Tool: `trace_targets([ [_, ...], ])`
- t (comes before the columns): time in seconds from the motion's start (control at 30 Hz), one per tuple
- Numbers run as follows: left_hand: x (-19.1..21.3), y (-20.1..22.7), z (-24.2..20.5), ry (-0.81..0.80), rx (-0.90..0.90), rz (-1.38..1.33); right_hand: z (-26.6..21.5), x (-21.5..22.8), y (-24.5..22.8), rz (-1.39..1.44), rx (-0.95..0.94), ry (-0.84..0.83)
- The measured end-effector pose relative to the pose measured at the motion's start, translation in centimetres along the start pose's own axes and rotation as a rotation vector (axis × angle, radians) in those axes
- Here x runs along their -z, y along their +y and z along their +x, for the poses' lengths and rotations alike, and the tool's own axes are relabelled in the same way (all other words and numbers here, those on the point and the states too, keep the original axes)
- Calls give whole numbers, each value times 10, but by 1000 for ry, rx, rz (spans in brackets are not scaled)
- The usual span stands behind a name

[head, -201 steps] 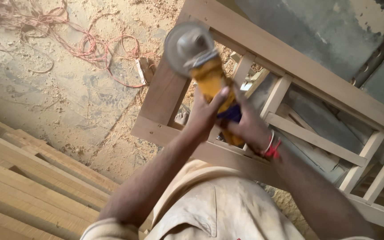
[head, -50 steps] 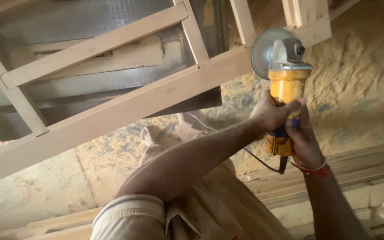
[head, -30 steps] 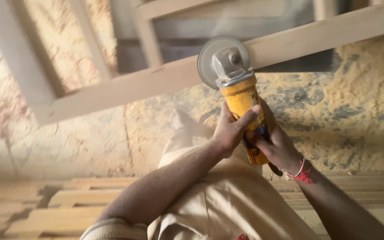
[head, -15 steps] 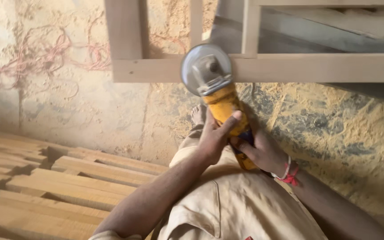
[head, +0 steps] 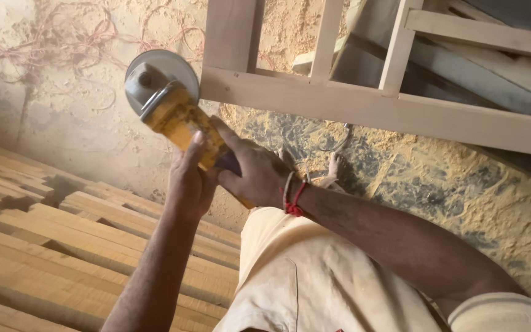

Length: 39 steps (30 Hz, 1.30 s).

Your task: The person sands a wooden frame with a power sander, moving the tool across the wooden rails and occasionally wiping the surface with their hand.

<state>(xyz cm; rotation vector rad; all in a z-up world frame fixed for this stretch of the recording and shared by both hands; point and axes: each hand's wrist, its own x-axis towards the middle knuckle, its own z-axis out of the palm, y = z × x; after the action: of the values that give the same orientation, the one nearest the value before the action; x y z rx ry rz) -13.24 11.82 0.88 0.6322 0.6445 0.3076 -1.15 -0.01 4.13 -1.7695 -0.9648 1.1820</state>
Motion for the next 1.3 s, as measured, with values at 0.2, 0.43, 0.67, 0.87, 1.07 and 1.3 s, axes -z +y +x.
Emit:
trace_targets([
  [0.2, -49, -50, 0, 25, 93, 63, -51, 19, 39, 88, 194, 197],
  [0.43, -142, -168, -12, -334, 424, 242, -211, 87, 128, 140, -208, 284],
  [0.67, -285, -304, -6, -543, 613, 438, -362, 141, 187, 246, -200, 724],
  [0.87, -388, -422, -7, -694, 719, 487, -458, 204, 237, 426, -387, 908],
  [1.07, -503, -529, -5, -802, 850, 613, -550, 274, 291, 619, -282, 1100],
  [1.3, -604, -625, -5, -914, 957, 810, -618, 342, 329, 704, -303, 1278],
])
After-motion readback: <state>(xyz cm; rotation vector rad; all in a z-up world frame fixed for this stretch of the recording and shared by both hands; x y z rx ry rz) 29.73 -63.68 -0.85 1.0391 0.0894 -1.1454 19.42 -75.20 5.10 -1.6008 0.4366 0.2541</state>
